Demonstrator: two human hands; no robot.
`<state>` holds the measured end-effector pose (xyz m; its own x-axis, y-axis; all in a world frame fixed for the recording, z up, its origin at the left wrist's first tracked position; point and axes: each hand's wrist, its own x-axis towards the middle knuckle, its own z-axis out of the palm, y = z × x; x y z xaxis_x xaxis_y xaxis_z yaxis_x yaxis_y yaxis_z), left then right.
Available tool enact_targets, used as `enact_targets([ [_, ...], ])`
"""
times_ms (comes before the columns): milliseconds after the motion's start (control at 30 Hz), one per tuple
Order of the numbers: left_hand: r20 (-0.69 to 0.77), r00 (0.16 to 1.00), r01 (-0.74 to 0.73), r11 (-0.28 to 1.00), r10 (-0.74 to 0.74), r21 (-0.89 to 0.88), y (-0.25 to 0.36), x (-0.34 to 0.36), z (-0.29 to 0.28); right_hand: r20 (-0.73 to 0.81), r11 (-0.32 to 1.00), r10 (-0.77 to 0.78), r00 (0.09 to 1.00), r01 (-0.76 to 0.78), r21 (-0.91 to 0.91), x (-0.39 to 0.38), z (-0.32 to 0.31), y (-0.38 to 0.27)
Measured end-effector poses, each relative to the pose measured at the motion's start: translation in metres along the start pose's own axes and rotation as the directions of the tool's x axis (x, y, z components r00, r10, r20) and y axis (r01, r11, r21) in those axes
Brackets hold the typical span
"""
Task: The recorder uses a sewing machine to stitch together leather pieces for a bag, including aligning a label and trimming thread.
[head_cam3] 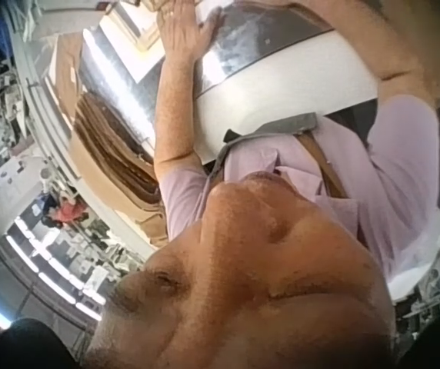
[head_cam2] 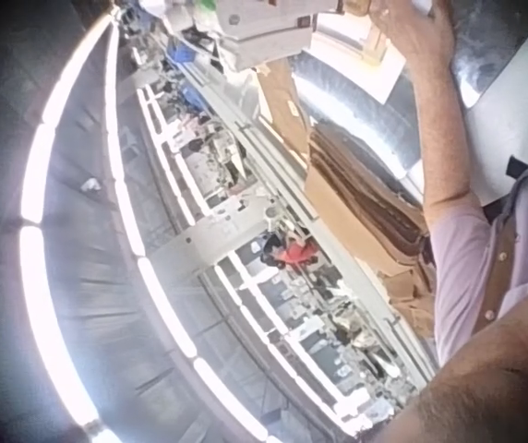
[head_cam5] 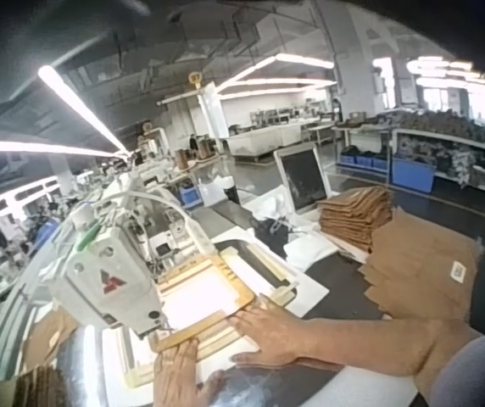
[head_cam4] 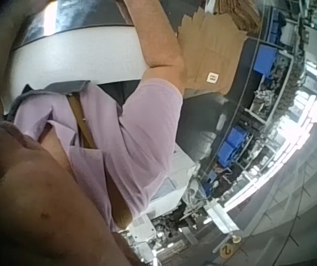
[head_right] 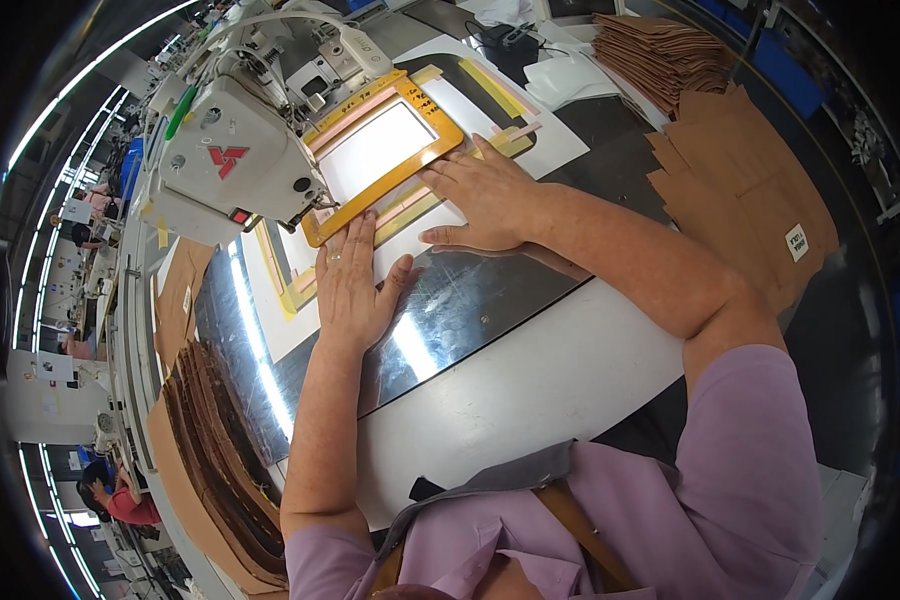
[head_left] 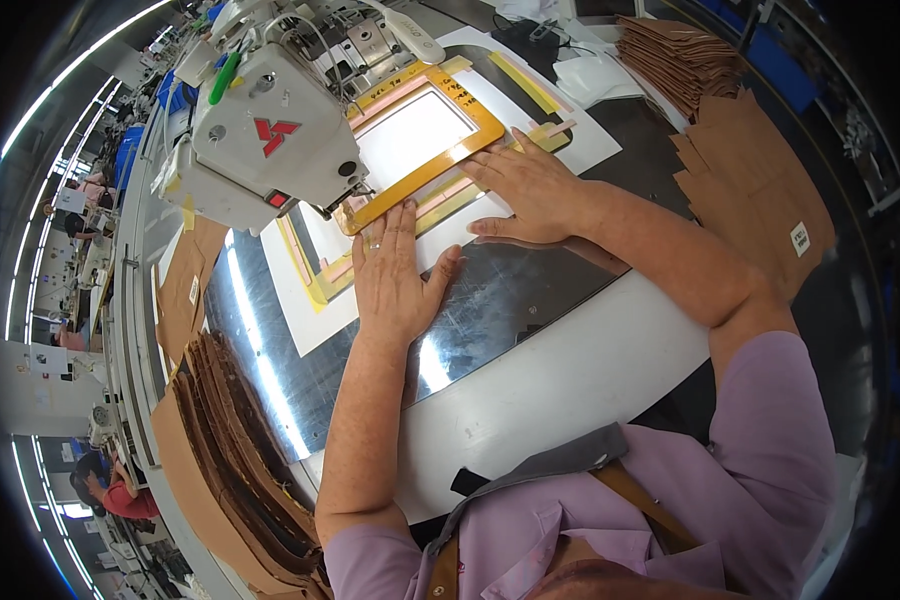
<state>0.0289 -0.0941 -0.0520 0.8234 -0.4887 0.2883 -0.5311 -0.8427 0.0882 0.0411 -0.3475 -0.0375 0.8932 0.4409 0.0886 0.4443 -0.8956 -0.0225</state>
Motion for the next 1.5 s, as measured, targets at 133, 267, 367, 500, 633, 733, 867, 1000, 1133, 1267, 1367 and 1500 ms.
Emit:
enact_targets([
  [133, 0.021, 0.999, -0.032, 0.999, 0.033, -0.041, -0.003, 0.002, 0.000, -0.004, 0.999, 0.033, 0.999, -0.033, 0.004, 0.000, 0.001, 0.000],
  [267, 0.005, 0.998, -0.054, 0.996, 0.055, -0.077, 0.000, 0.005, 0.000, -0.009, 0.998, 0.067, 0.998, -0.067, -0.020, -0.002, -0.001, -0.001],
  [367, 0.009, 1.000, -0.026, 0.999, 0.027, -0.033, 0.002, 0.006, 0.000, -0.045, 0.997, 0.060, 0.997, -0.062, -0.046, -0.003, 0.000, -0.001],
  [500, -0.043, 0.991, -0.133, 0.980, 0.128, -0.145, -0.002, 0.005, 0.002, -0.048, 0.996, 0.069, 0.996, -0.071, -0.052, -0.003, -0.002, -0.003],
  [633, -0.038, 0.999, -0.027, 0.996, 0.024, -0.084, -0.001, 0.004, 0.000, -0.107, 0.998, 0.056, 0.993, -0.060, -0.033, -0.002, -0.001, -0.003],
  [733, 0.017, 0.999, 0.036, 0.998, -0.035, -0.045, -0.001, 0.009, -0.003, -0.147, 0.996, 0.054, 0.988, -0.065, -0.069, -0.003, 0.004, -0.002],
  [867, -0.048, 0.999, 0.008, 0.996, -0.012, -0.087, -0.005, 0.005, 0.005, -0.156, 0.995, 0.058, 0.986, -0.070, -0.073, -0.004, 0.003, -0.003],
  [1000, -0.033, 0.999, 0.041, 0.997, -0.044, -0.066, -0.001, 0.004, 0.004, -0.151, 0.993, 0.061, 0.987, -0.074, -0.087, -0.005, 0.005, -0.002],
  [1133, -0.007, 0.998, 0.066, 0.995, -0.067, -0.072, -0.002, 0.004, 0.002, -0.125, 0.995, 0.064, 0.990, -0.073, -0.073, -0.001, 0.007, -0.002],
  [1267, -0.007, 0.998, 0.066, 0.996, -0.066, -0.052, 0.001, 0.006, -0.003, -0.144, 0.995, 0.059, 0.988, -0.071, -0.074, -0.004, 0.003, -0.002],
  [1367, -0.003, 0.997, 0.074, 0.996, -0.074, -0.050, -0.002, 0.005, 0.000, -0.142, 0.998, 0.054, 0.988, -0.059, -0.029, 0.000, 0.001, -0.004],
  [1500, -0.028, 0.997, 0.076, 0.995, -0.078, -0.060, -0.003, 0.003, 0.003, -0.096, 0.998, 0.035, 0.995, -0.040, -0.045, 0.004, -0.001, -0.007],
])
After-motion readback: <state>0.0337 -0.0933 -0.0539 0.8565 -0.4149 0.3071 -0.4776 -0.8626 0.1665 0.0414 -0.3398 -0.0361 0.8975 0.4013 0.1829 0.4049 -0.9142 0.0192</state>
